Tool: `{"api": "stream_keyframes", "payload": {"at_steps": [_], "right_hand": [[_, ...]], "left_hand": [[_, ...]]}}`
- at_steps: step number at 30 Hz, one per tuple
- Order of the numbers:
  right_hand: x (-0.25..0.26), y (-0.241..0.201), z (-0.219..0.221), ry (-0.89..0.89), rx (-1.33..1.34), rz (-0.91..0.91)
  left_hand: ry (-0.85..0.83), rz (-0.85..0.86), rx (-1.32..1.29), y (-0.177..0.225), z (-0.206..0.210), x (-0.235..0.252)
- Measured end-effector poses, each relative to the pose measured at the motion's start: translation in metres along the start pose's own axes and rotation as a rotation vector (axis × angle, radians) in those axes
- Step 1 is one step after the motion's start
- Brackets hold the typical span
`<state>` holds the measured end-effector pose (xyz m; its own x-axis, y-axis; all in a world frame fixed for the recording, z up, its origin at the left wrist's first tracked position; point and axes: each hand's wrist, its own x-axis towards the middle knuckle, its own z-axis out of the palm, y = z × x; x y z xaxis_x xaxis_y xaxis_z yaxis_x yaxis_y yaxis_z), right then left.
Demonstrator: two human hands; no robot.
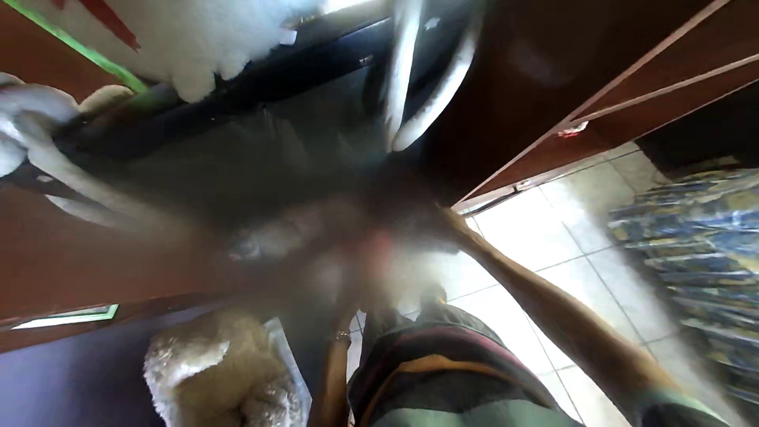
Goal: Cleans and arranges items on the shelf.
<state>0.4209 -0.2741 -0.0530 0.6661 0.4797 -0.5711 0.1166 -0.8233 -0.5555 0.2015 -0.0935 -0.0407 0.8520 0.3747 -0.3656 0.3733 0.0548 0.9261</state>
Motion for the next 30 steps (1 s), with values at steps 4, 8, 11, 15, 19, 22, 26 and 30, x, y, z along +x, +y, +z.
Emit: {"api": "stream_keyframes", "payload": {"at_steps": [4, 8, 11, 15, 19, 22, 26, 30], "right_hand": [[-0.052, 0.013, 0.007, -0.311, 0.288, -0.154], [-0.07, 0.028, 0.028, -0.493, 0.435, -0.241], [-0.083, 0.021, 0.042, -0.566, 0.347, -0.277], [-0.058, 0.029, 0.05, -0.375, 0.484, -0.356], [-0.005, 0.007, 0.023, 0.141, 0.45, -0.19], [0.032, 0.011, 0.018, 0.357, 0.38, -0.11], [0.056, 0.008, 0.021, 0.411, 0.162, 0.042], [0.07, 0.02, 0.049, 0.427, -0.09, -0.071]], "left_hand": [[-0.223, -0.191, 0.151, 0.048, 0.013, -0.013], [-0.547, -0.28, 0.356, 0.047, 0.019, -0.023], [-0.612, -0.444, 0.46, 0.051, 0.032, -0.033], [-0.493, -0.483, 0.295, 0.031, 0.017, -0.039], [-0.442, -0.457, 0.087, -0.015, -0.006, -0.049], [-0.368, -0.496, 0.055, -0.013, -0.017, -0.06], [-0.337, -0.37, -0.097, -0.049, -0.033, -0.074], [-0.133, -0.688, 0.059, 0.008, -0.021, -0.074]]}}
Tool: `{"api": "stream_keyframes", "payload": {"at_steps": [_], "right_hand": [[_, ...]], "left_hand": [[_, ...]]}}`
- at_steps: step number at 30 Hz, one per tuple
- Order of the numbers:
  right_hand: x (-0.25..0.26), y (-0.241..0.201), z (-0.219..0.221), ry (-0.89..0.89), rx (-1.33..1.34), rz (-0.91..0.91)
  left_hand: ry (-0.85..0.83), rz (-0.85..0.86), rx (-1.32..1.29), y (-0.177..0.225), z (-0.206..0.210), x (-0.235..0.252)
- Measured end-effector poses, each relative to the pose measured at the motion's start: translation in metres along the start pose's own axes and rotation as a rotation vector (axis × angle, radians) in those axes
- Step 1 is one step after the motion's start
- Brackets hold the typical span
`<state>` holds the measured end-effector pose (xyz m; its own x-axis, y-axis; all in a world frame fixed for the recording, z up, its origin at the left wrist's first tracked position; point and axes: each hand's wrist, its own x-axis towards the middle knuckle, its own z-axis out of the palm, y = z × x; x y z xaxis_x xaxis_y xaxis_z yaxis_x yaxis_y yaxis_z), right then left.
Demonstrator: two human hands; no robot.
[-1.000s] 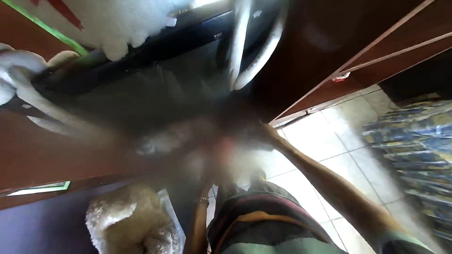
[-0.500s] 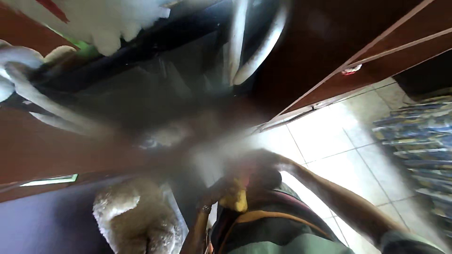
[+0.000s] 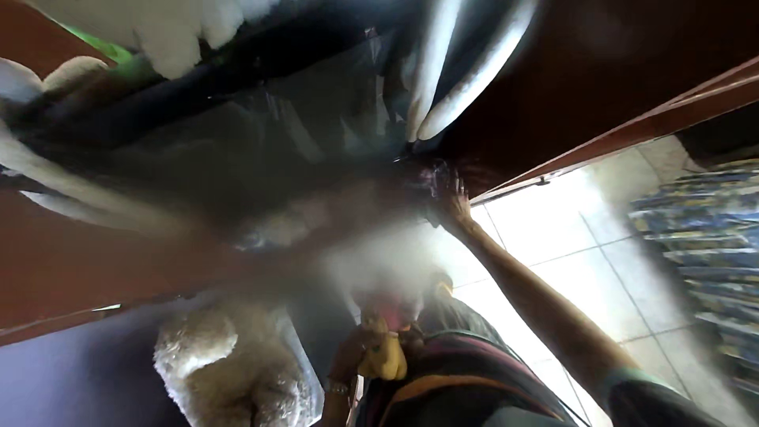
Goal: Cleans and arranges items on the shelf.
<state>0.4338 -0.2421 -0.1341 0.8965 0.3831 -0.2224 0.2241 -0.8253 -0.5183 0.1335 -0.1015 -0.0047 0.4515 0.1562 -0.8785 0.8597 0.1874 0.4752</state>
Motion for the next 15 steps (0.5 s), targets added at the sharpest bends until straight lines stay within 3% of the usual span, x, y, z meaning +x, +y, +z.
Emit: {"api": "stream_keyframes", "payload": {"at_steps": [3, 5, 7, 10, 15], "right_hand": [[0.001, 0.032, 0.046, -0.003, -0.102, -0.213], [0.016, 0.052, 0.068, -0.057, -0.174, -0.248], [0.04, 0.053, 0.071, -0.076, -0.173, -0.179], [0.069, 0.04, 0.065, -0.067, -0.152, -0.053], [0.087, 0.031, 0.057, -0.11, -0.038, -0.022]], "left_hand": [[-0.005, 0.001, -0.007, -0.016, -0.012, 0.004], [0.05, 0.018, -0.061, -0.026, -0.012, 0.002], [0.08, 0.009, -0.061, -0.032, -0.013, -0.001], [0.142, -0.163, -0.02, -0.023, -0.012, -0.009], [0.163, -0.084, -0.178, -0.057, -0.023, -0.004]]}}
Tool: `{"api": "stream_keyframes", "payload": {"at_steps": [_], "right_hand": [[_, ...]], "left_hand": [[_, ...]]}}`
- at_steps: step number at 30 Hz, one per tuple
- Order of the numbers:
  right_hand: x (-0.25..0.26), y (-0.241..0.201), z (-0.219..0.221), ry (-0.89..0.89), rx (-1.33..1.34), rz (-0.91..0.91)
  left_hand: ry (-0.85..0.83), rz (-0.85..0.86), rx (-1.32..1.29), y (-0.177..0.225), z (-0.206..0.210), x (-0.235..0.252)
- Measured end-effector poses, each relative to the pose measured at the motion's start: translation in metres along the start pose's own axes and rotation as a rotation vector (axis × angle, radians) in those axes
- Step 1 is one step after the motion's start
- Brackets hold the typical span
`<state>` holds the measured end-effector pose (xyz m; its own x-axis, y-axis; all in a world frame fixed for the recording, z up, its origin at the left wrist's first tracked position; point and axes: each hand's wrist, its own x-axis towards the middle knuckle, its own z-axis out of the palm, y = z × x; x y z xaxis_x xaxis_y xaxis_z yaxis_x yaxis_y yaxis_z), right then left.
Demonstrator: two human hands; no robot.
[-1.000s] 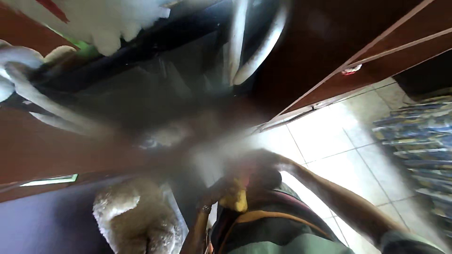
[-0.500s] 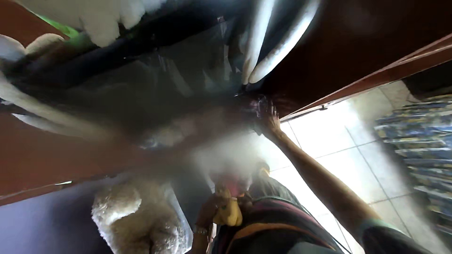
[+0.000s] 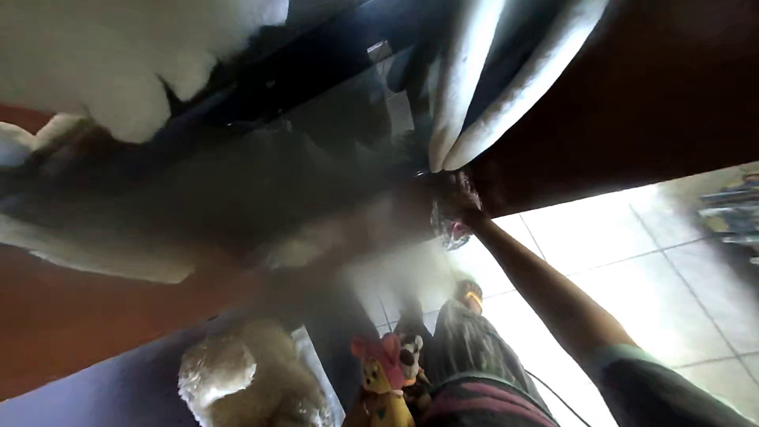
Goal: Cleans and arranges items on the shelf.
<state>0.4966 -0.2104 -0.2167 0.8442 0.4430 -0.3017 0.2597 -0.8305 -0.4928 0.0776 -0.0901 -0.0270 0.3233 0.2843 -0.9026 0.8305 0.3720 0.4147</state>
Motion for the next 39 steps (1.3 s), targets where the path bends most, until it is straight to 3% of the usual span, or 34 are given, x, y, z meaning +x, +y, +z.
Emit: {"api": "stream_keyframes", "payload": {"at_steps": [3, 5, 8, 12, 15, 19, 23, 26, 29, 32, 35, 37, 39], "right_hand": [[0.001, -0.011, 0.02, 0.094, 0.04, -0.035], [-0.01, -0.03, 0.029, 0.044, 0.072, -0.07], [-0.014, -0.052, 0.046, 0.003, -0.034, -0.197], [-0.018, -0.05, 0.037, -0.043, -0.064, -0.352], [-0.026, -0.043, 0.034, -0.012, -0.097, -0.462], [-0.049, -0.051, 0.022, -0.135, -0.059, -0.473], [-0.051, -0.043, 0.035, -0.169, -0.109, -0.57], [-0.064, -0.026, 0.044, -0.051, -0.016, -0.65], [-0.078, -0.008, 0.034, -0.026, 0.036, -0.562], [-0.066, -0.001, 0.017, 0.002, 0.018, -0.32], [-0.052, -0.041, -0.075, -0.216, 0.085, 0.035], [-0.047, -0.056, -0.113, -0.332, 0.098, 0.11], [-0.045, -0.033, -0.082, -0.235, 0.088, 0.098]], "left_hand": [[-0.011, -0.041, -0.032, 0.006, 0.0, -0.004], [-0.077, -0.003, -0.057, -0.011, -0.01, 0.012], [-0.098, -0.009, -0.046, -0.001, -0.007, 0.013], [-0.099, -0.034, 0.015, 0.014, 0.001, 0.016], [-0.124, -0.016, -0.035, 0.004, 0.001, 0.029], [-0.116, -0.036, 0.08, 0.017, 0.006, 0.026], [-0.223, 0.16, 0.047, -0.018, -0.016, 0.048], [-0.137, -0.038, 0.1, 0.035, 0.007, 0.027], [-0.025, -0.02, 0.076, 0.048, 0.013, 0.007], [-0.06, 0.034, 0.024, 0.025, -0.003, 0.017], [-0.03, 0.058, 0.081, 0.024, 0.003, 0.013], [-0.009, 0.044, 0.122, 0.034, 0.009, 0.005], [0.003, 0.04, 0.138, 0.04, 0.017, 0.001]]}}
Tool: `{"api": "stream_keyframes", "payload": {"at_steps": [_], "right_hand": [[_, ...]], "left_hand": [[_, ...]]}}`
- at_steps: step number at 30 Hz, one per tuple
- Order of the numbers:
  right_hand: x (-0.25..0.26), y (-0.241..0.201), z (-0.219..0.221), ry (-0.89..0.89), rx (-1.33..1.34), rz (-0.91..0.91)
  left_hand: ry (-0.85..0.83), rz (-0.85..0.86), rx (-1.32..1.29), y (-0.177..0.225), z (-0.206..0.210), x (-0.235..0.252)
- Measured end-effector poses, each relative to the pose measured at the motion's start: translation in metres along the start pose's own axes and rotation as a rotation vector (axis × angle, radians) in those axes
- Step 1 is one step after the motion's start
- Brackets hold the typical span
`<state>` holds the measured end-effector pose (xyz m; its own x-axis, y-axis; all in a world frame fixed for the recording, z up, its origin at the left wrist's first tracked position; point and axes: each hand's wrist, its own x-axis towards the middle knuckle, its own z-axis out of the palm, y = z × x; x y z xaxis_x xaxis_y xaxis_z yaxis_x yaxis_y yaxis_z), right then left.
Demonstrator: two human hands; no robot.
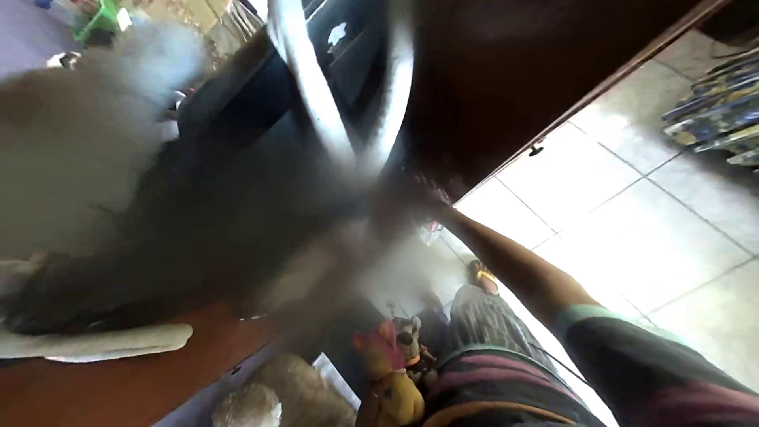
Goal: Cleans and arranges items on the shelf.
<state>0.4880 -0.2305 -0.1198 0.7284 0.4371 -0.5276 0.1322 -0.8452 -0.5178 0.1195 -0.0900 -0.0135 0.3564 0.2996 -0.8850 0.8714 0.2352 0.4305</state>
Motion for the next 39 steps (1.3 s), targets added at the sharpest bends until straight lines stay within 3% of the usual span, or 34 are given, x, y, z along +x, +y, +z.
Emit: {"api": "stream_keyframes", "payload": {"at_steps": [1, 2, 5, 7, 9, 12, 14, 17, 18, 21, 23, 24, 27, 31, 35, 39], "right_hand": [[0.012, 0.026, 0.047, 0.297, 0.07, -0.078], [0.016, 0.045, 0.076, 0.401, 0.083, -0.124], [-0.01, 0.078, 0.101, 0.419, 0.045, -0.242], [-0.032, 0.093, 0.108, 0.407, 0.117, -0.273], [-0.068, 0.1, 0.105, 0.322, 0.299, -0.172], [-0.124, 0.109, 0.085, 0.139, 0.677, 0.148], [-0.156, 0.115, 0.068, 0.131, 0.82, 0.14], [-0.192, 0.106, 0.034, 0.131, 0.908, -0.006], [-0.202, 0.097, 0.022, 0.16, 0.938, -0.033], [-0.219, 0.065, -0.002, 0.451, 1.062, -0.112], [-0.214, 0.045, -0.001, 0.63, 0.982, -0.154], [-0.208, 0.034, 0.007, 0.619, 0.891, -0.144], [-0.185, 0.021, 0.053, 0.372, 0.669, 0.039], [-0.191, 0.028, 0.075, 0.189, 0.45, 0.06], [-0.207, 0.026, 0.067, -0.014, 0.332, 0.05], [-0.209, 0.06, 0.081, -0.186, 0.493, 0.051]], "left_hand": [[0.005, 0.012, 0.0, 0.001, 0.003, -0.001], [0.01, 0.04, -0.024, 0.0, 0.004, -0.002], [-0.045, 0.213, -0.178, -0.018, 0.002, 0.013], [0.053, 0.225, -0.233, 0.005, 0.023, 0.002], [0.065, 0.319, -0.183, 0.018, 0.037, 0.002], [-0.019, 0.454, -0.137, 0.033, 0.053, 0.014], [-0.098, 0.507, -0.149, 0.05, 0.06, 0.028], [-0.216, 0.73, -0.089, 0.037, 0.058, 0.076], [-0.209, 0.747, -0.058, 0.038, 0.06, 0.081], [-0.169, 0.554, 0.013, 0.081, 0.079, 0.033], [-0.16, 0.491, -0.008, 0.094, 0.098, 0.016], [-0.191, 0.485, -0.025, 0.096, 0.108, 0.011], [-0.268, 0.702, -0.129, 0.07, 0.13, 0.053], [-0.13, 0.596, -0.297, 0.058, 0.139, 0.071], [0.056, 0.679, -0.296, 0.083, 0.135, 0.076], [0.142, 0.872, -0.162, 0.127, 0.123, 0.093]]}}
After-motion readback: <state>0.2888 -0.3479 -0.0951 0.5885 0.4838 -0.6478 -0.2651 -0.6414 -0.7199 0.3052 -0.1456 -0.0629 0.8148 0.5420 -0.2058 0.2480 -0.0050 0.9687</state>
